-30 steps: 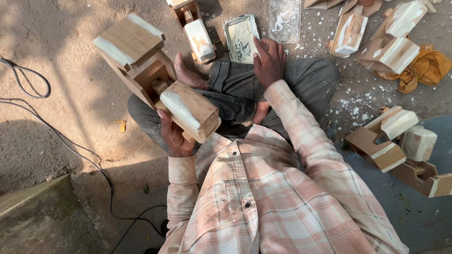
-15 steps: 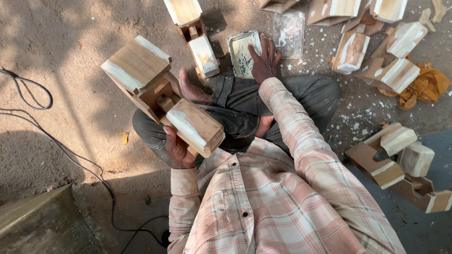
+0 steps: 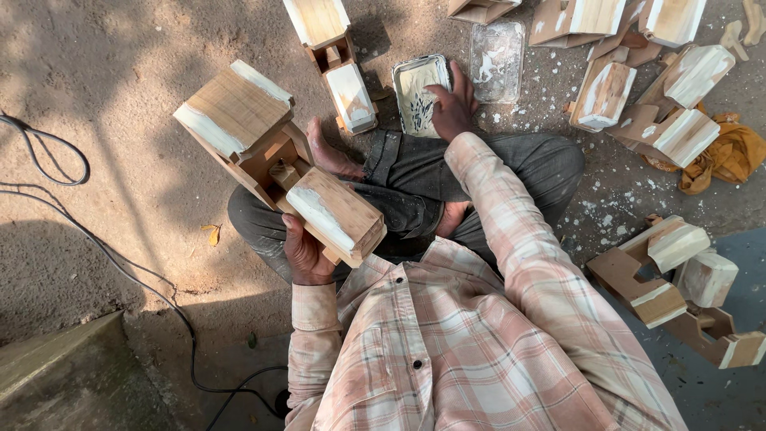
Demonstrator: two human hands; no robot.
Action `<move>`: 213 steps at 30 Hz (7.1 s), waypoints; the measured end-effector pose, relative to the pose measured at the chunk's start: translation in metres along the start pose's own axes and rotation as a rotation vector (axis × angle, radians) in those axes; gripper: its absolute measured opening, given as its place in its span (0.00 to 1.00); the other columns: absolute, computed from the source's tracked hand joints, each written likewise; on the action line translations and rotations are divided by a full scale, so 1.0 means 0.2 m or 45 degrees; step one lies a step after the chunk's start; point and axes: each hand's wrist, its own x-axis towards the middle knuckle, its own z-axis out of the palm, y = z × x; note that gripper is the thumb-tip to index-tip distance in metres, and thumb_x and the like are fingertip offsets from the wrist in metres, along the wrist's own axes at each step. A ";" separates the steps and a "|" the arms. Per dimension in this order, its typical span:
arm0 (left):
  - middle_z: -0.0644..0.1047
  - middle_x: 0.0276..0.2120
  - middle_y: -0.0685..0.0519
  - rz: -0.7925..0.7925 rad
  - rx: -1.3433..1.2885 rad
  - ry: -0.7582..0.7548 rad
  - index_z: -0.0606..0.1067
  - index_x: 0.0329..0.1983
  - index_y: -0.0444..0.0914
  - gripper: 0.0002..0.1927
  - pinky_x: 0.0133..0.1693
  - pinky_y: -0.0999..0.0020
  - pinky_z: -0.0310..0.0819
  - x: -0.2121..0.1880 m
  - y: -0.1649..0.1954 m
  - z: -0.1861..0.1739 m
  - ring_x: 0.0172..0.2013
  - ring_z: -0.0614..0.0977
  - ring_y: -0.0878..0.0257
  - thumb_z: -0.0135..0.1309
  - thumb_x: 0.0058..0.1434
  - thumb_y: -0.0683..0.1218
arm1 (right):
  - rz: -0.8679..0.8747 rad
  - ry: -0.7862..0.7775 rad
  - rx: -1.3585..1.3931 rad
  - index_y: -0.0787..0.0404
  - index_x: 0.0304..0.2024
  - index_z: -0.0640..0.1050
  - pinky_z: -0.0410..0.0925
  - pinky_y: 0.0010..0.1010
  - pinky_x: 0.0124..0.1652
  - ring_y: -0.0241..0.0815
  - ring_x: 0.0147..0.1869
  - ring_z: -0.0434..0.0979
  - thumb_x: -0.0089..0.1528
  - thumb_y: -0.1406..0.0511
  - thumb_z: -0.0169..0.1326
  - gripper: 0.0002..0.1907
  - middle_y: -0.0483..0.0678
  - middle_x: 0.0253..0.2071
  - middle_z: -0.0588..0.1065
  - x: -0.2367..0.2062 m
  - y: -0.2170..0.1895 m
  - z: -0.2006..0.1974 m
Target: The person sits cross-legged on the floor and applies white putty to small wooden furniture pieces using their fingers. They smooth the putty over surfaces and edges, occasionally turning the pieces to reach different sides. Multiple similar wooden items are visible on the floor nearby.
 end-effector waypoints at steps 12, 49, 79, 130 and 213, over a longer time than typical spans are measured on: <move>0.76 0.60 0.45 0.090 -0.132 -0.103 0.66 0.68 0.36 0.32 0.64 0.51 0.74 0.02 -0.07 0.06 0.61 0.78 0.51 0.60 0.68 0.57 | -0.098 -0.108 1.231 0.54 0.66 0.73 0.65 0.34 0.46 0.40 0.49 0.66 0.69 0.67 0.48 0.22 0.50 0.73 0.62 -0.86 -0.63 -0.62; 0.75 0.60 0.43 0.060 -0.153 -0.199 0.64 0.69 0.31 0.34 0.64 0.52 0.73 -0.10 -0.11 0.11 0.61 0.77 0.52 0.58 0.69 0.56 | -0.958 0.369 0.130 0.55 0.66 0.76 0.55 0.39 0.58 0.46 0.55 0.62 0.67 0.73 0.58 0.25 0.47 0.50 0.66 -1.22 -1.02 -0.74; 0.75 0.58 0.44 0.080 -0.094 -0.123 0.65 0.67 0.31 0.35 0.63 0.53 0.73 -0.11 -0.12 0.11 0.61 0.77 0.53 0.62 0.66 0.56 | -0.860 0.605 -0.232 0.44 0.71 0.71 0.53 0.44 0.57 0.46 0.55 0.60 0.68 0.71 0.59 0.30 0.44 0.50 0.65 -1.23 -0.95 -0.68; 0.75 0.59 0.44 0.183 -0.025 -0.081 0.65 0.67 0.33 0.35 0.62 0.54 0.73 -0.11 -0.10 0.12 0.59 0.77 0.52 0.61 0.67 0.58 | -0.998 0.552 -0.165 0.54 0.68 0.74 0.55 0.44 0.53 0.42 0.49 0.62 0.65 0.78 0.52 0.29 0.42 0.43 0.64 -1.26 -0.95 -0.75; 0.74 0.63 0.45 0.248 -0.013 0.097 0.64 0.69 0.35 0.37 0.63 0.54 0.76 -0.01 0.03 0.15 0.62 0.77 0.52 0.65 0.64 0.55 | 0.175 -0.309 1.195 0.54 0.65 0.77 0.67 0.27 0.46 0.39 0.45 0.67 0.62 0.75 0.57 0.28 0.48 0.42 0.66 -0.09 -0.01 -0.09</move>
